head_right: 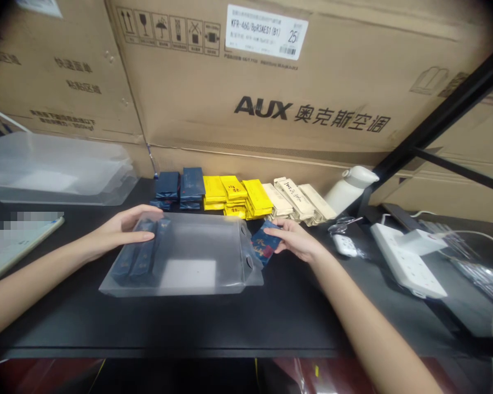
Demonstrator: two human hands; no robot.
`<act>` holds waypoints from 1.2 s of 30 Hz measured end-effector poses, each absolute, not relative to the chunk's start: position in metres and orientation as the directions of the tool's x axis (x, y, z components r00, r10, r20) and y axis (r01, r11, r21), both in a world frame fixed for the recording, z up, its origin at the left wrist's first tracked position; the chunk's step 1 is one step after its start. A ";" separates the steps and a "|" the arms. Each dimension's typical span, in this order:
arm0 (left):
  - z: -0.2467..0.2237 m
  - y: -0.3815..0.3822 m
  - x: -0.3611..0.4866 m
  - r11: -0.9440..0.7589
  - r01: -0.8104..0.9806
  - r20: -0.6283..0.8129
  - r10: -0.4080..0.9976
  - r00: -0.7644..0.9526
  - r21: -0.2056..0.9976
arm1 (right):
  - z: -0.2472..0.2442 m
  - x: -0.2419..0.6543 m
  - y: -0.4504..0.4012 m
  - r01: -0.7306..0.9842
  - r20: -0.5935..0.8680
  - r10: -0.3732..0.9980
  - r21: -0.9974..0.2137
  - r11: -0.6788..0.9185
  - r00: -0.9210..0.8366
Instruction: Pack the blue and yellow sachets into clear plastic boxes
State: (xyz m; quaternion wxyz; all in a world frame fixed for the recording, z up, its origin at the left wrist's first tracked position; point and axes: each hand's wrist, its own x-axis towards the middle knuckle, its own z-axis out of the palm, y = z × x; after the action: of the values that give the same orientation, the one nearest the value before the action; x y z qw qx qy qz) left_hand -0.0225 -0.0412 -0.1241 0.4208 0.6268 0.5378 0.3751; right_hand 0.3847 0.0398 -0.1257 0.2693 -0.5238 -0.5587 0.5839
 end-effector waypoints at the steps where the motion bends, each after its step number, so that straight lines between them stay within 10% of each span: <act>1: -0.124 -0.041 -0.022 -0.064 0.359 0.015 0.990 0.137 0.931 | -0.126 0.385 0.040 0.280 -0.294 0.914 -0.936 -0.215 -0.280; 17: -0.116 -0.042 -0.017 -0.031 0.347 -0.002 0.996 0.093 0.937 | -0.123 0.383 0.042 -0.027 -0.375 0.879 -0.916 -0.400 -0.296; 36: -0.122 -0.043 -0.020 -0.042 0.354 0.007 0.995 0.100 0.934 | -0.117 0.383 0.035 0.269 -0.047 0.990 -0.963 -0.009 -0.136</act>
State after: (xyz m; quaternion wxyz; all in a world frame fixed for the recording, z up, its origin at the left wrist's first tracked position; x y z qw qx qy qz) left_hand -0.0198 -0.0426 -0.1223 0.4188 0.6120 0.5510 0.3826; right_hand 0.3832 0.0351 -0.1165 0.3842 -0.5333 -0.5899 0.4691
